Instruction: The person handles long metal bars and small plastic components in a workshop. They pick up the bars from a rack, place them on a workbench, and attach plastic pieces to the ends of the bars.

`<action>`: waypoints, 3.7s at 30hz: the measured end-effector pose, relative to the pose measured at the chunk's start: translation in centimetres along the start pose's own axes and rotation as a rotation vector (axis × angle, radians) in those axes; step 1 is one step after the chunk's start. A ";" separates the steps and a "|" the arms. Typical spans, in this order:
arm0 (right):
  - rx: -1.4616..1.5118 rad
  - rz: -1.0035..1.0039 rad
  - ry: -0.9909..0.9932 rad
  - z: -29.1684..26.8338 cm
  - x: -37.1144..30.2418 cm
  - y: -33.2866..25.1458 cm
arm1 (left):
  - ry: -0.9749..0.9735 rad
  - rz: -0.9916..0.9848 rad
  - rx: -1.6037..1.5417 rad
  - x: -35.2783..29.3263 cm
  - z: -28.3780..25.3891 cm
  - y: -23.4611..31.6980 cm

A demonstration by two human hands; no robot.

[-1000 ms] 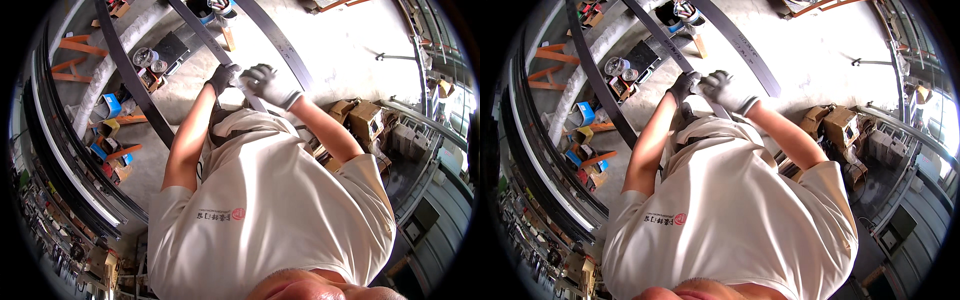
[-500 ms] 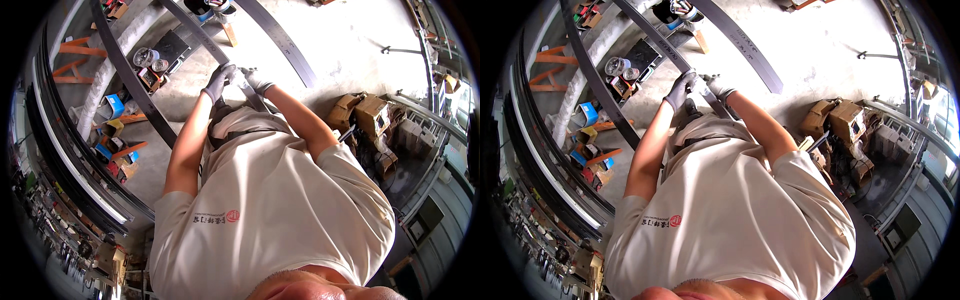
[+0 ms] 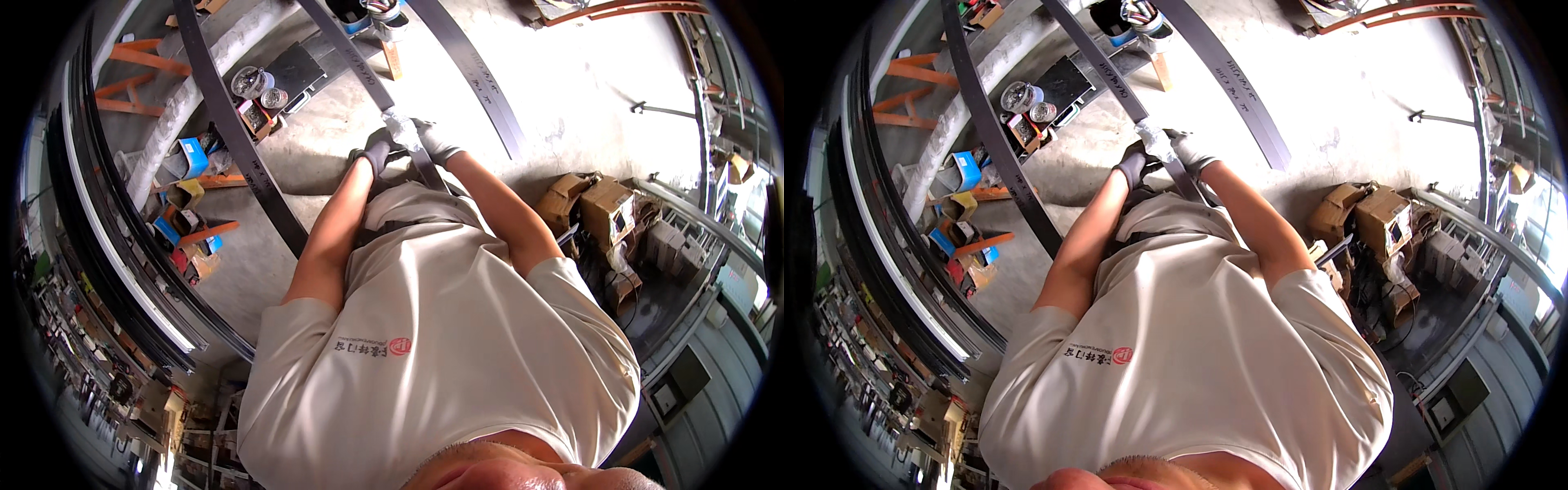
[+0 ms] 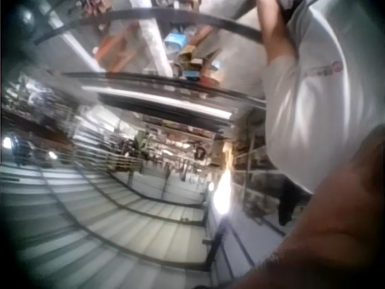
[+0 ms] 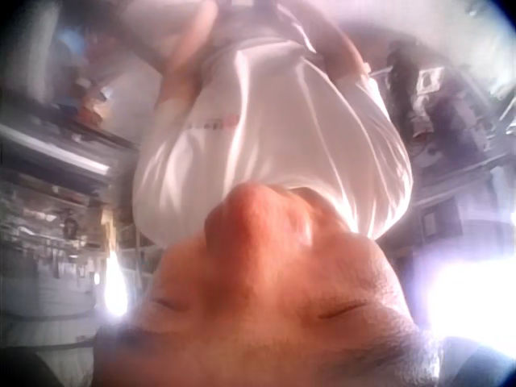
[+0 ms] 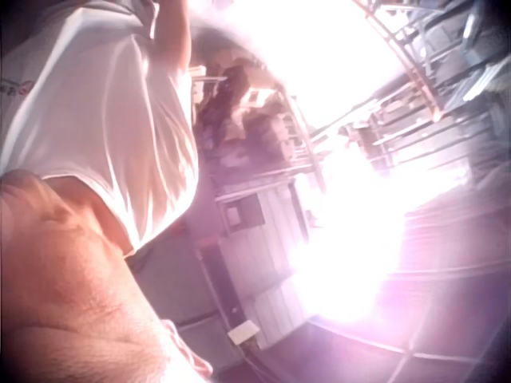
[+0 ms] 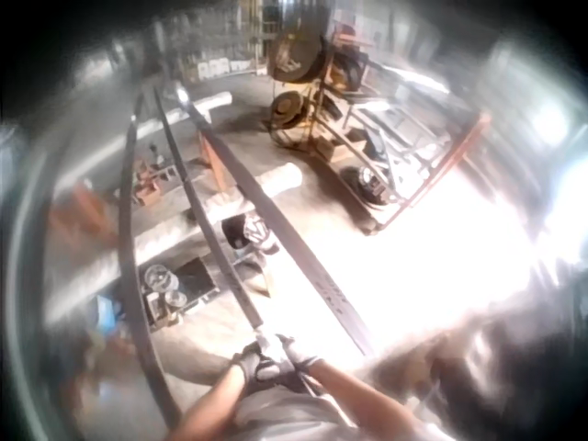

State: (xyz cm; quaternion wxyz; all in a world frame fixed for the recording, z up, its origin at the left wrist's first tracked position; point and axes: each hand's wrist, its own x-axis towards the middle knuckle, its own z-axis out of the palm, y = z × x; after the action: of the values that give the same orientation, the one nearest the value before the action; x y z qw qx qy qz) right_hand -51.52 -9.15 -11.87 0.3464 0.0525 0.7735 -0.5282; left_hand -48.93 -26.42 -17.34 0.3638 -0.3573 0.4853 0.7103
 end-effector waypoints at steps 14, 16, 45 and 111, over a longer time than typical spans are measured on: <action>-1.123 -0.719 -0.064 1.0 -3.8 -18.9 | -0.006 0.454 -0.275 -10.7 -1.1 6.8; -0.970 -0.572 -0.091 0.9 -3.6 -19.6 | -0.043 0.477 -0.275 -10.8 -1.7 6.8; -0.424 -0.050 -0.169 -2.7 -1.8 -8.0 | -0.126 0.500 -0.304 -3.0 0.8 9.6; -0.177 -0.265 -0.039 0.2 3.9 4.9 | -0.598 0.003 -0.463 -2.7 1.1 1.9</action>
State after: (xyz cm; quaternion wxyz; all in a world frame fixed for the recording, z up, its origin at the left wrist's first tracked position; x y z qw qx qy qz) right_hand -52.20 -8.26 -18.05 0.2918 -0.0909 0.8104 -0.4998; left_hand -49.43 -26.34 -13.86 0.3979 -0.2064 0.1847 0.8746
